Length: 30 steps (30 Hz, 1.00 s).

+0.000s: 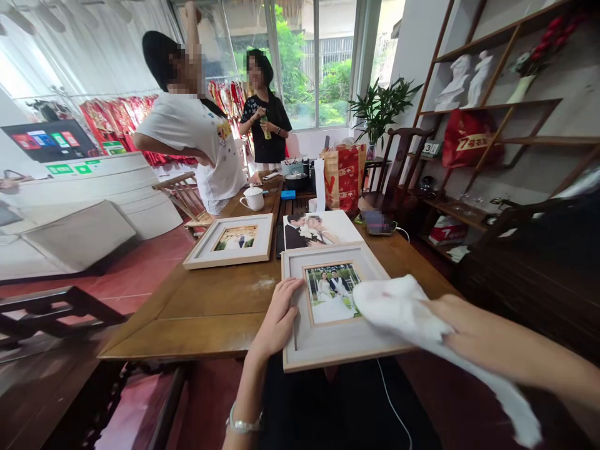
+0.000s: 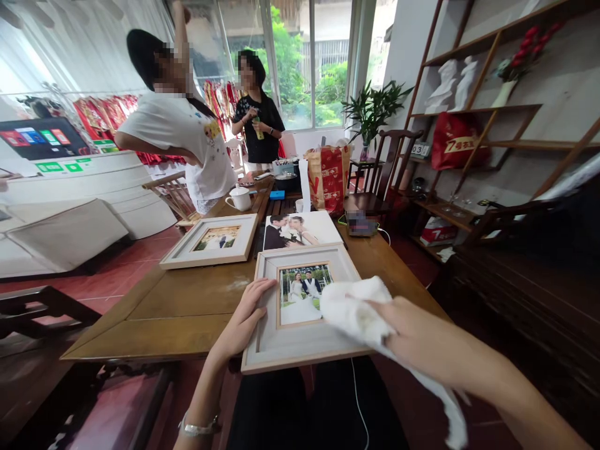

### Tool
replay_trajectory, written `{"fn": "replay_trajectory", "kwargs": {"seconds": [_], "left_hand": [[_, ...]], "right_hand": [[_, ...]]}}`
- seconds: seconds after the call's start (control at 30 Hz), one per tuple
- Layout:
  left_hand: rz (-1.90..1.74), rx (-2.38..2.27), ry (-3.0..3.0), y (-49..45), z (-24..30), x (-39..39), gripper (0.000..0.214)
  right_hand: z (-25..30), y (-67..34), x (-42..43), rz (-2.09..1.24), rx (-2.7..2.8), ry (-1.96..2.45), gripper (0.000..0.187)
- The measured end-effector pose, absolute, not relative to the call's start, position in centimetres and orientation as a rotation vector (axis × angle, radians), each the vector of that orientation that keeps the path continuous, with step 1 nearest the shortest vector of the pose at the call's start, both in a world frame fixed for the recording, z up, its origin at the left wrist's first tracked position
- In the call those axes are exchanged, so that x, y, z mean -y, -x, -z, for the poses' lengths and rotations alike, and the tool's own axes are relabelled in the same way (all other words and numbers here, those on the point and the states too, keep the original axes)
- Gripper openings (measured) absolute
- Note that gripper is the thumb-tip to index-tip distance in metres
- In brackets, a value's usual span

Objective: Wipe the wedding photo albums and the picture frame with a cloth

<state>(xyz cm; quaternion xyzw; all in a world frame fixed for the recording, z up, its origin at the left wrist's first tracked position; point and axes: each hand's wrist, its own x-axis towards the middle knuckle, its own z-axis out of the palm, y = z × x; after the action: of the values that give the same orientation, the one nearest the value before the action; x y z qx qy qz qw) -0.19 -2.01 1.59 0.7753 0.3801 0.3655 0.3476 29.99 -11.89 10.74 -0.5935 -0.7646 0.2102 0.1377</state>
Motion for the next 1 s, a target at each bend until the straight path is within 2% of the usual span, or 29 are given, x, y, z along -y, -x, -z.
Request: {"fn": "replay_trajectory", "kwargs": {"seconds": [0.13,0.27,0.33,0.53,0.73,0.87,1.0], "left_hand": [[-0.955,-0.971,-2.01,0.2,-1.6,2.0,0.055],[-0.959,-0.957,-2.019,0.3,-1.5,2.0,0.055],[-0.954,-0.959,-2.028,0.3,-1.5,1.9,0.055],[-0.946,-0.964,-2.043,0.3,-1.4,1.9,0.056],[-0.964,-0.972,-2.016,0.2,-1.5,2.0,0.054],[-0.973,-0.964,-2.017,0.2,-1.5,2.0,0.054],[-0.955,-0.978,-2.018,0.3,-1.6,2.1,0.054]], "right_hand": [[-10.0,-29.8,6.1,-0.426,2.266,1.713,0.035],[-7.9,-28.6,1.6,0.063,2.182,1.912,0.059],[-7.1,-28.3,-0.3,0.124,2.236,1.88,0.067],[-5.7,-28.6,-1.5,-0.074,2.525,1.644,0.08],[-6.9,-27.5,6.5,-0.592,2.645,1.395,0.088],[-9.9,-28.4,11.4,-0.953,2.61,1.434,0.077],[-10.7,-30.9,12.0,-0.952,2.509,1.609,0.061]]}}
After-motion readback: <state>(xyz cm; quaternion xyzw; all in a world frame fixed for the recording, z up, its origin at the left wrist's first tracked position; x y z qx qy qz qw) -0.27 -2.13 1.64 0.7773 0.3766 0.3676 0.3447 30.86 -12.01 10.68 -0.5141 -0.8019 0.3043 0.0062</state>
